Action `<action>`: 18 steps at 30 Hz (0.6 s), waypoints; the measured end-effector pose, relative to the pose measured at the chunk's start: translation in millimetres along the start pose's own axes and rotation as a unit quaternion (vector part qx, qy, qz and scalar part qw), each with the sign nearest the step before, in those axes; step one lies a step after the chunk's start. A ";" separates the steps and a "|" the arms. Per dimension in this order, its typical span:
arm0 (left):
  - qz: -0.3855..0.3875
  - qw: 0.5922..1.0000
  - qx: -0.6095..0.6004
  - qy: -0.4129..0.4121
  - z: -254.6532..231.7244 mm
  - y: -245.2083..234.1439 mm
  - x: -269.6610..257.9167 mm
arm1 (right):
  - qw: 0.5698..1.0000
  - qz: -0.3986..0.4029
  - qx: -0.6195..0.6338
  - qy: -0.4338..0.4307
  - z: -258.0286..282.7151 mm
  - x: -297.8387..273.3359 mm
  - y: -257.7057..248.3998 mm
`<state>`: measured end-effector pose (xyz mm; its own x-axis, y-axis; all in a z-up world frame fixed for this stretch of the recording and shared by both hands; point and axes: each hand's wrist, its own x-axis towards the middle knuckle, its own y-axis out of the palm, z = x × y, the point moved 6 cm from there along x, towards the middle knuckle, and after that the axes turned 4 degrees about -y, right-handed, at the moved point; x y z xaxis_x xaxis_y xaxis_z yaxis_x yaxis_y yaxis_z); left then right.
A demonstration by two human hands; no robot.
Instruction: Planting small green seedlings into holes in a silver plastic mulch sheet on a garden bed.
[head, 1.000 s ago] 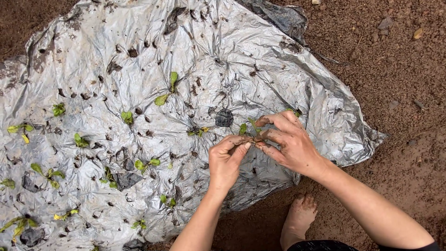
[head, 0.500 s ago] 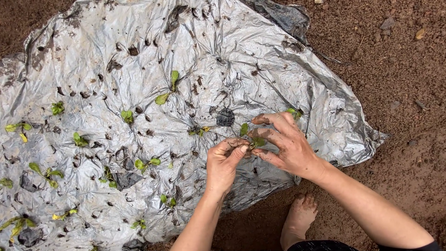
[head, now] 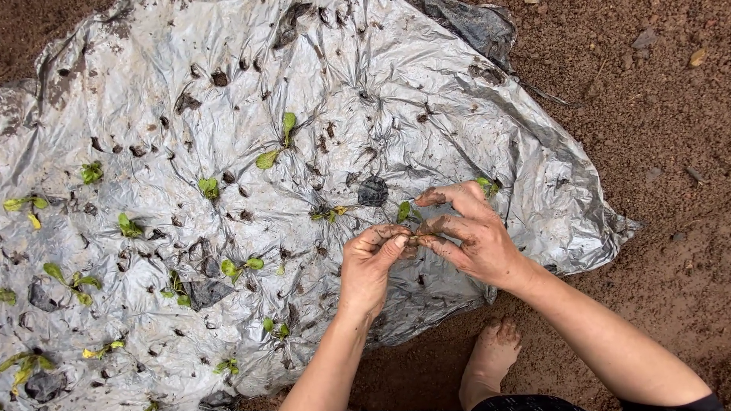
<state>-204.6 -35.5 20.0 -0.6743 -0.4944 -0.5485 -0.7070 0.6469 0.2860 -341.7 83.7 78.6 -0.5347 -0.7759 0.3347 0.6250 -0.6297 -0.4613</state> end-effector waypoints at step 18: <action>-0.047 0.634 0.739 0.223 -30.1 -10.3 140.8 | 0.927 0.126 -0.352 -0.019 -108.5 171.8 54.9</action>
